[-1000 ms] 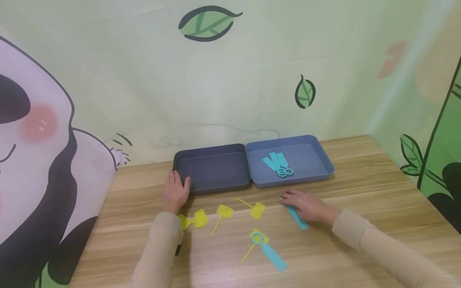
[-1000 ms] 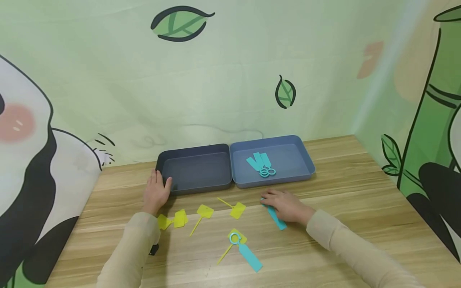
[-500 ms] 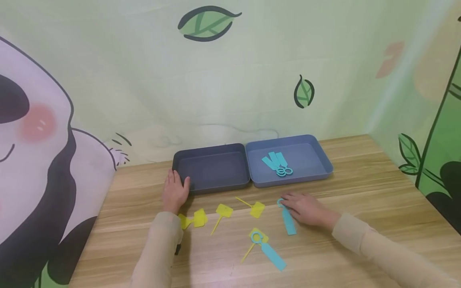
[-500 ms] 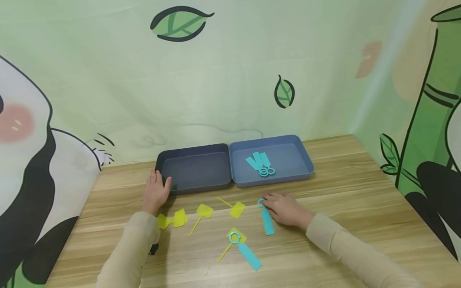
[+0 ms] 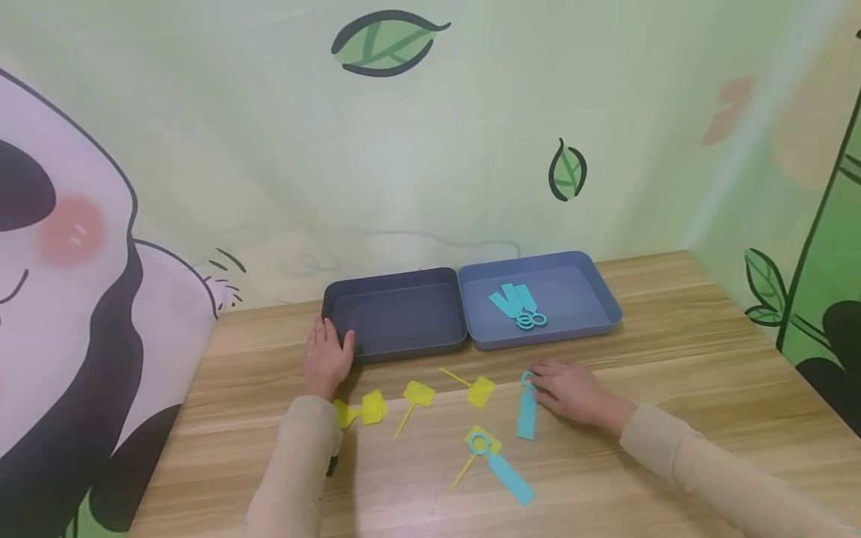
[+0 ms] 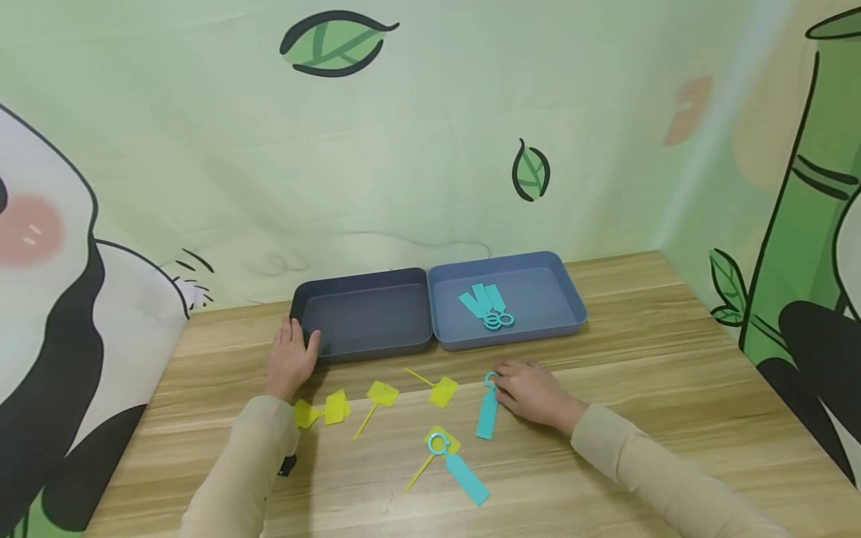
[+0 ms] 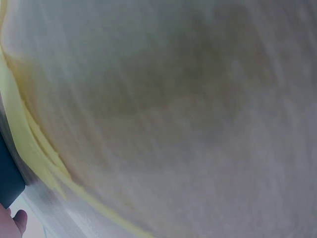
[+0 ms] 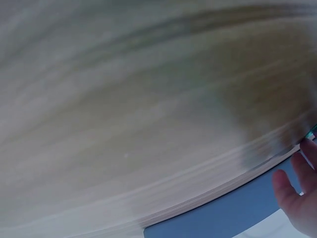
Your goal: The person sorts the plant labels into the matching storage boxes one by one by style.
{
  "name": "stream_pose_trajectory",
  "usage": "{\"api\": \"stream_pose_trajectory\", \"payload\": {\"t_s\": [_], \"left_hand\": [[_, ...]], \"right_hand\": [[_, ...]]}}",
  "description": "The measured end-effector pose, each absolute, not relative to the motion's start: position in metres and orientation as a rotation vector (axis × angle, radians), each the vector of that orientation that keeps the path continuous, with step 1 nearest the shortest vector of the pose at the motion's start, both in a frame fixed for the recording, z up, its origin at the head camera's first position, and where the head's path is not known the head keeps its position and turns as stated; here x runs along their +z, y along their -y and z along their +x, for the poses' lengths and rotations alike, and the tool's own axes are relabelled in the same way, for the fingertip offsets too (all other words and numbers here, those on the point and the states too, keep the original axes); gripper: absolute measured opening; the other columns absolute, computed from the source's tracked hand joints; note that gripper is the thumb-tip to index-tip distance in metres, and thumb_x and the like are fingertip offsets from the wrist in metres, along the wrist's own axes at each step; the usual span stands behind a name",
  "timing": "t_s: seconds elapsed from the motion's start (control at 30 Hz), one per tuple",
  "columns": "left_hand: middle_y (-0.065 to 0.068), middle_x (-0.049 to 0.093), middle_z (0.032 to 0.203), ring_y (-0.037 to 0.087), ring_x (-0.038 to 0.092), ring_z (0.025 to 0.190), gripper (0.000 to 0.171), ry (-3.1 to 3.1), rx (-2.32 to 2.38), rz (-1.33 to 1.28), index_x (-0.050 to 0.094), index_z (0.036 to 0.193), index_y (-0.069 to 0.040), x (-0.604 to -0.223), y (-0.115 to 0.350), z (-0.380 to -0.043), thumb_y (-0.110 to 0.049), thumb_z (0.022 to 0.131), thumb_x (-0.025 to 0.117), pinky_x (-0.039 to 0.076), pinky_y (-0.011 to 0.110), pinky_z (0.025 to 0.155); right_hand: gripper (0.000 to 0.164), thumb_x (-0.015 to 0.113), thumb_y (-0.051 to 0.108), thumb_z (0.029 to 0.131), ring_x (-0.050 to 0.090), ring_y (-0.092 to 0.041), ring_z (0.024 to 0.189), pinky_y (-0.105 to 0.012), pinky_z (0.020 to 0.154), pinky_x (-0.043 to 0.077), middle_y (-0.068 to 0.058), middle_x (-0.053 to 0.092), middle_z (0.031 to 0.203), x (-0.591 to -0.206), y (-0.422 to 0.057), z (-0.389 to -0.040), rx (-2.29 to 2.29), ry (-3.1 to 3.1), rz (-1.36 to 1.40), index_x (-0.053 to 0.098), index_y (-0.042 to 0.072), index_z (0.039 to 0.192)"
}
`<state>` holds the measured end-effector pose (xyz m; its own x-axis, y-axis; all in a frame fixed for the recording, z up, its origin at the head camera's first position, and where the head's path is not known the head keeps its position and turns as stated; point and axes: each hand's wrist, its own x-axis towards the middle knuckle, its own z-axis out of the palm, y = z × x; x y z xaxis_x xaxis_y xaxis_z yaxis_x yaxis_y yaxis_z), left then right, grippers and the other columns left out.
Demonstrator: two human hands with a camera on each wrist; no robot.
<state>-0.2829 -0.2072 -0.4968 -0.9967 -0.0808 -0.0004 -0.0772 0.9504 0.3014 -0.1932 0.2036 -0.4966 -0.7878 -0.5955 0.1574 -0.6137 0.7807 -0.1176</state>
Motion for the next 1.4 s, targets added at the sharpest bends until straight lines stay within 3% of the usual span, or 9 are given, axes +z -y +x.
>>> {"api": "stream_pose_trajectory", "payload": {"t_s": [0.23,0.43,0.7,1.1,1.4], "left_hand": [[0.022,0.004,0.147,0.036,0.011,0.134,0.071,3.085,-0.477,0.132,0.010,0.138,0.008,-0.497,0.207,-0.283,-0.046,0.093,0.020,0.015,0.044,0.109],[0.022,0.004,0.147,0.036,0.011,0.134,0.071,3.078,-0.474,0.125,0.011,0.138,0.008,-0.500,0.208,-0.284,-0.046,0.093,0.021,0.015,0.043,0.109],[0.022,0.004,0.147,0.036,0.012,0.134,0.072,3.074,-0.470,0.123,0.011,0.138,0.008,-0.500,0.209,-0.284,-0.046,0.093,0.020,0.015,0.043,0.109],[0.021,0.003,0.147,0.035,0.010,0.135,0.071,3.077,-0.483,0.125,0.010,0.139,0.007,-0.503,0.209,-0.286,-0.047,0.093,0.020,0.014,0.043,0.110],[0.021,0.002,0.147,0.035,0.009,0.135,0.071,3.088,-0.486,0.130,0.009,0.139,0.007,-0.503,0.209,-0.287,-0.046,0.093,0.020,0.014,0.043,0.110]], "right_hand": [[0.026,0.060,0.025,0.082,0.056,-0.031,0.105,-0.050,0.086,0.044,-0.014,0.062,0.111,-0.498,-0.203,-0.192,0.261,2.832,0.931,0.066,0.007,0.100],[0.035,0.058,0.025,0.084,0.054,-0.030,0.107,-0.045,0.090,0.043,-0.014,0.058,0.115,-0.498,-0.206,-0.201,0.370,2.828,0.909,0.058,0.006,0.113],[0.046,0.055,0.033,0.085,0.043,-0.037,0.118,-0.056,0.091,0.037,-0.019,0.046,0.129,-0.496,-0.209,-0.211,0.349,2.872,0.923,0.051,0.010,0.125],[0.037,0.052,0.034,0.087,0.040,-0.038,0.121,-0.059,0.092,0.034,-0.020,0.046,0.129,-0.504,-0.213,-0.213,0.376,2.918,0.933,0.058,0.015,0.118],[0.034,0.055,0.032,0.085,0.044,-0.038,0.117,-0.054,0.095,0.034,-0.021,0.049,0.127,-0.500,-0.217,-0.206,0.476,2.948,0.961,0.062,0.013,0.112]]}}
